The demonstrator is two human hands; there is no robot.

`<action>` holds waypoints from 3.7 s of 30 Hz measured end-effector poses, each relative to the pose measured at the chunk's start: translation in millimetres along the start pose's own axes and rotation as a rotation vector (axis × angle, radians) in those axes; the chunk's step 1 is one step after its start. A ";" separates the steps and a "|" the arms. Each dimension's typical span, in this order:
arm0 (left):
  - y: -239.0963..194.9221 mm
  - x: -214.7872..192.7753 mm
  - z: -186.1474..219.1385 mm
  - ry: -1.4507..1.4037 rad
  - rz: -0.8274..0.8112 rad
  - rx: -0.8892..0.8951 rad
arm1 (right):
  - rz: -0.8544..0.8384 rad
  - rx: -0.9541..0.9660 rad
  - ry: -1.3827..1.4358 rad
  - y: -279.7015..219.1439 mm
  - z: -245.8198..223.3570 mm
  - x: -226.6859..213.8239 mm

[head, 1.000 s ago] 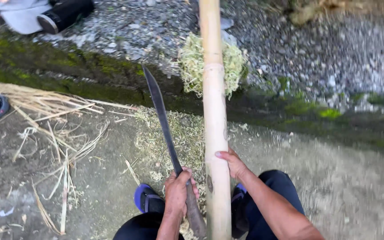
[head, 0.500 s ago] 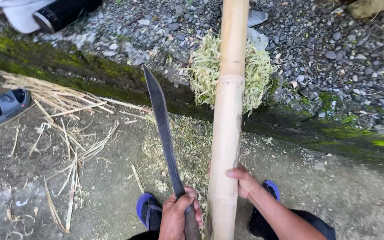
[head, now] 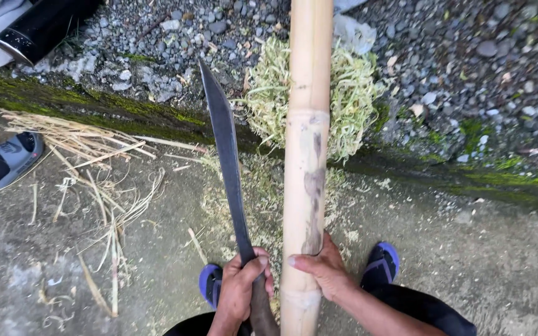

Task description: Shaving the outer layer of a bamboo pole with a machete to smooth it.

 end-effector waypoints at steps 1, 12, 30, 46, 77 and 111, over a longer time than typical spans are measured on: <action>1.2 0.8 -0.4 -0.010 -0.013 0.007 | 0.003 -0.017 -0.006 0.1 -3.5 0.7; -21.2 -45.7 -16.6 0.204 -0.034 0.251 | 0.025 -0.097 -0.040 22.9 34.9 -8.6; -67.9 -72.5 8.9 1.480 -0.019 0.913 | 0.441 -1.485 -1.613 -109.8 -52.7 -53.9; -28.6 -55.0 32.0 1.390 -0.079 1.344 | 0.422 -1.290 -1.403 -53.1 -40.5 -96.3; 84.4 84.5 173.7 1.588 0.068 1.412 | 0.580 -1.578 -1.517 67.7 -214.3 -72.3; 61.0 104.3 213.0 1.839 0.248 1.129 | 0.691 -1.582 -0.818 100.8 -162.5 -80.8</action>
Point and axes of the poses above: each hand's wrist, its own y-axis towards the middle knuckle, its own x-axis out of the palm, z = x × y, the point moved 1 cm from there along y, towards the middle knuckle, and after that the axes turned 14 degrees about z, right-handed, at the moved point
